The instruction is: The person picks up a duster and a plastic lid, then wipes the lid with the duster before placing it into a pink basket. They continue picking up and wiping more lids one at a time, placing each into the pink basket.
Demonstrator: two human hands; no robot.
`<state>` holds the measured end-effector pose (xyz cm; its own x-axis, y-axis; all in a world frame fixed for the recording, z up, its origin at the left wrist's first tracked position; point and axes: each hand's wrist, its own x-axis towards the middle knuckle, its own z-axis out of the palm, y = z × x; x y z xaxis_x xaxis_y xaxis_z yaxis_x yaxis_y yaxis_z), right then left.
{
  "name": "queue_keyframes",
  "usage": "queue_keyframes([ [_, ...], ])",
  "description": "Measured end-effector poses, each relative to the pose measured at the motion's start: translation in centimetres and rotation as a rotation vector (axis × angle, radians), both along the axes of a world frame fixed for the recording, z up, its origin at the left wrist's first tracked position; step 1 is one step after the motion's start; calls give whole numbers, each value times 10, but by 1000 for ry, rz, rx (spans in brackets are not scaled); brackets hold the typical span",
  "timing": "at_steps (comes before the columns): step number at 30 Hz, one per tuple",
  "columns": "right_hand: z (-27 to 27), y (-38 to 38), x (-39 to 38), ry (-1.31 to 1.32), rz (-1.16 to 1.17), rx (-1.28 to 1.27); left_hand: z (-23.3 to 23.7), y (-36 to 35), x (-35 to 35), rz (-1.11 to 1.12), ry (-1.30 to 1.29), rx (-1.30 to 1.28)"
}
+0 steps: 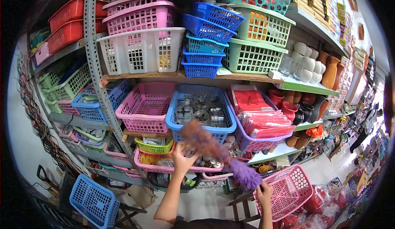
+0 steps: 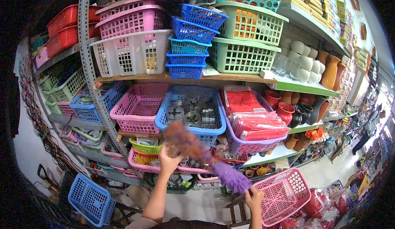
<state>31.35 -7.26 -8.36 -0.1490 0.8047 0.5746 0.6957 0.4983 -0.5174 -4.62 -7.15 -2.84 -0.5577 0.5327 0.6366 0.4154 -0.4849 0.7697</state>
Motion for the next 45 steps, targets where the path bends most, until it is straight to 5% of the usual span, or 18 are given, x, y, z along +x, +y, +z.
queue_keyframes([
  [1, -4, 0, 1, -4, 94, -57, -8, 0, -10, 55, 206, -102],
  [2, -6, -1, 0, -24, 132, -30, -16, 1, -18, 418, 813, -91],
  [4, -6, -2, -6, -39, 46, -122, -3, -6, -14, -10, 279, -167],
  [6, -19, 4, -9, -8, -18, -108, 31, -17, -4, 29, 178, -114],
  [8, -22, 1, -14, 28, -92, -102, 0, -1, -22, 28, 210, -121],
  [10, -11, -7, -23, 75, 163, -74, -68, 29, -55, 272, 873, -36],
  [11, -7, -9, -26, 9, 150, -74, -2, 9, -36, 206, 826, -57],
  [12, -9, -9, -28, 8, 148, -75, 11, 0, -25, 205, 826, -57],
  [14, -15, -6, -33, 66, -78, -139, 23, -7, -15, 32, 179, -160],
  [18, -15, -5, -36, 86, 89, 52, 20, -12, -29, 112, 337, -193],
  [20, -11, -9, -41, 49, 118, -83, -13, 1, -45, 61, 468, -161],
  [24, -16, -4, -50, 89, 6, -71, 12, -6, -32, -90, -20, -104],
  [26, -20, -5, -51, 218, -2, -181, 10, -12, -32, -630, -925, -76],
  [28, -18, -10, -51, 191, 43, -175, -13, -7, -44, -805, -1041, -119],
  [30, -16, -16, -56, 126, 79, -230, -17, -8, -47, -1415, -1570, 150],
  [31, -12, -19, -59, 72, 78, -256, -17, -8, -46, -1172, -1538, 108],
  [36, -29, -16, -69, 169, 143, -187, -6, -17, -36, -1318, -1397, 171],
  [45, -8, -15, -35, -28, 50, -145, 31, -39, -52, -947, -1263, -166],
])
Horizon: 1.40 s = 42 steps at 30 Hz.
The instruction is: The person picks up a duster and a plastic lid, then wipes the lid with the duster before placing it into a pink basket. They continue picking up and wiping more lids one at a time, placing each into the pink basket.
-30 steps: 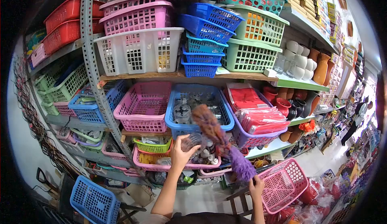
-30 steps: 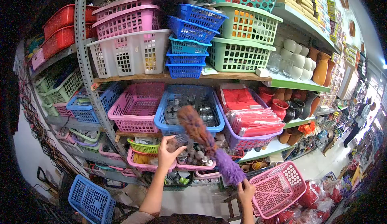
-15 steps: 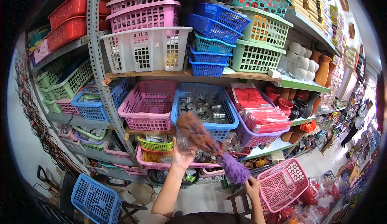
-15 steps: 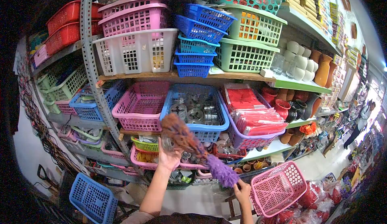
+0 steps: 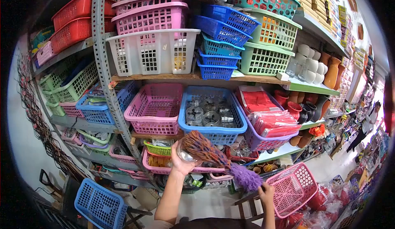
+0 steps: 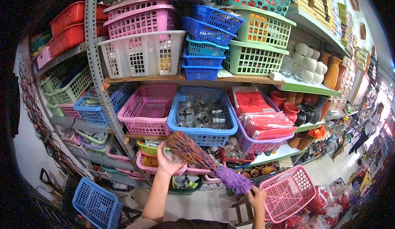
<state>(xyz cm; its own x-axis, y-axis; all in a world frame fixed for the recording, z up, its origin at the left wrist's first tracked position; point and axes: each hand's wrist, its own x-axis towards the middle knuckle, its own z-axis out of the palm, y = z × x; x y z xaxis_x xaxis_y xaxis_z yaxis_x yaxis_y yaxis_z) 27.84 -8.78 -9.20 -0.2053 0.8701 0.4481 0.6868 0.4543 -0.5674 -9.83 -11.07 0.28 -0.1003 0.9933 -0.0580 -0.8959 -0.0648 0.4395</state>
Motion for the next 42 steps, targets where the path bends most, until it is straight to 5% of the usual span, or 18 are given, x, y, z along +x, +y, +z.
queue_keyframes([
  [5, 15, -12, 2, -82, 55, 35, -16, 14, -1, 33, -137, -166],
  [7, 16, -11, 9, -90, 142, 50, 6, 8, -2, -31, -102, 131],
  [12, 34, -16, 27, -82, -81, 51, 1, 14, 9, 150, 138, -24],
  [14, 22, -20, 22, -83, 11, 53, -53, 43, 5, -2, -6, 129],
  [17, 10, -17, 31, -69, 74, 40, -16, 26, 15, -192, -81, 282],
  [19, 19, -21, 36, 5, -99, -11, 14, 10, 18, -148, -60, 154],
  [24, 29, -18, 42, -10, -189, 81, 1, 24, 23, -116, -31, 9],
  [31, 77, -3, 53, 134, -437, 154, -21, 35, 23, -321, -148, 123],
  [33, 97, 9, 57, -154, -500, 299, -19, 35, 28, -284, -97, 122],
  [42, 168, 140, -15, -486, -516, 299, -2, 48, 65, -437, -76, 79],
])
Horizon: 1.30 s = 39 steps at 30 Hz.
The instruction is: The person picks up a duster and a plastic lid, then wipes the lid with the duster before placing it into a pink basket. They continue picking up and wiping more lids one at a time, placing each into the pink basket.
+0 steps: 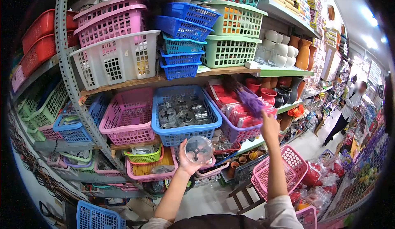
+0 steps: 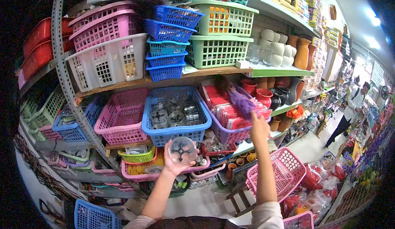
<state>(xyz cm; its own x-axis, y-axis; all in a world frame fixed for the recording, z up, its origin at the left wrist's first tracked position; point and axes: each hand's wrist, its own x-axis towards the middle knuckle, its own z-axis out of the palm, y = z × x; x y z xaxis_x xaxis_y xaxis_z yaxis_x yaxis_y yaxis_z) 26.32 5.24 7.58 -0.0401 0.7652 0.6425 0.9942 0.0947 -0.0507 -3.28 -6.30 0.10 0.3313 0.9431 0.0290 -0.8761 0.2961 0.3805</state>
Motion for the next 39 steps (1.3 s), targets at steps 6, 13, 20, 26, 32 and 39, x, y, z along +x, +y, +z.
queue_keyframes([
  [6, -4, 54, -41, -27, 141, -44, 11, 3, 15, -24, 2, -76],
  [13, 9, 13, -64, -143, -8, 185, 4, 12, 6, -72, -20, 6],
  [20, 16, -84, -133, 317, 1151, -180, 12, 15, 3, 131, 91, 55],
  [26, -11, -80, -172, 286, 1126, 68, 23, 11, -16, 155, 157, 270],
  [32, 2, -23, -200, 1047, 1065, -36, 40, 22, -58, 774, 1360, 629],
  [39, -27, 110, -249, 926, 883, -411, 21, 40, -101, 1174, 2345, 812],
])
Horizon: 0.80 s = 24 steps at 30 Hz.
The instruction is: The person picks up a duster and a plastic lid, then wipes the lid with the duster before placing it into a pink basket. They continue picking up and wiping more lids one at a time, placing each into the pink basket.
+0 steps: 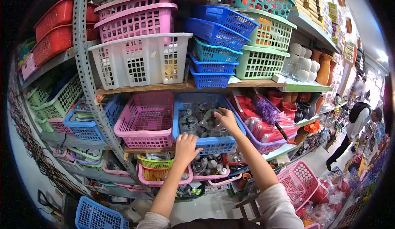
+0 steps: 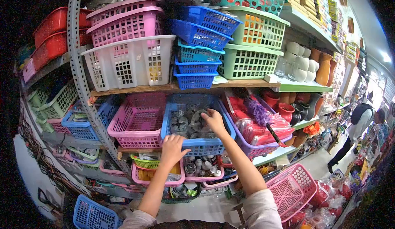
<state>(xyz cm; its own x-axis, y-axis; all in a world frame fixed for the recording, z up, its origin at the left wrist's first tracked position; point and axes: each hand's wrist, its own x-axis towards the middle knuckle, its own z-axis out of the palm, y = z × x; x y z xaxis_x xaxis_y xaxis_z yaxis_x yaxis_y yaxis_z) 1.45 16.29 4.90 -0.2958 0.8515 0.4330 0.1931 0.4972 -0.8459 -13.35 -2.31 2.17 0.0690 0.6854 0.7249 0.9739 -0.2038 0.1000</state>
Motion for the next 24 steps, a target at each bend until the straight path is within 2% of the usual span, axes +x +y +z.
queue_keyframes([
  [1, -5, 11, -8, 46, -7, -123, -3, 1, 0, 33, 59, -74],
  [2, -11, 21, -15, 47, 0, -124, -5, 3, -2, 40, 61, -75],
  [4, -20, 38, -26, -73, -4, -287, -11, 9, -3, 43, 84, -3],
  [6, -54, 76, -38, -43, 13, -253, -17, 12, -3, 61, 76, -15],
  [9, -71, 92, -46, 45, -1, -381, -19, 10, 0, 73, 70, -1],
  [12, -70, 88, -43, -99, -46, -280, -22, 10, 1, 76, 73, 43],
  [14, -38, 61, -36, -794, -109, 123, -22, 10, 2, 73, 66, 29],
  [17, -59, 77, -39, -847, -66, 73, -24, 11, 2, 67, 62, 30],
  [20, -31, 39, -39, -776, -125, 75, -22, 11, 2, 70, 65, 41],
  [22, -26, 34, -37, -697, -65, -24, -20, 9, 3, 73, 63, 35],
  [24, -24, 29, -32, -963, 74, 148, -17, 9, 5, 53, 56, 85],
])
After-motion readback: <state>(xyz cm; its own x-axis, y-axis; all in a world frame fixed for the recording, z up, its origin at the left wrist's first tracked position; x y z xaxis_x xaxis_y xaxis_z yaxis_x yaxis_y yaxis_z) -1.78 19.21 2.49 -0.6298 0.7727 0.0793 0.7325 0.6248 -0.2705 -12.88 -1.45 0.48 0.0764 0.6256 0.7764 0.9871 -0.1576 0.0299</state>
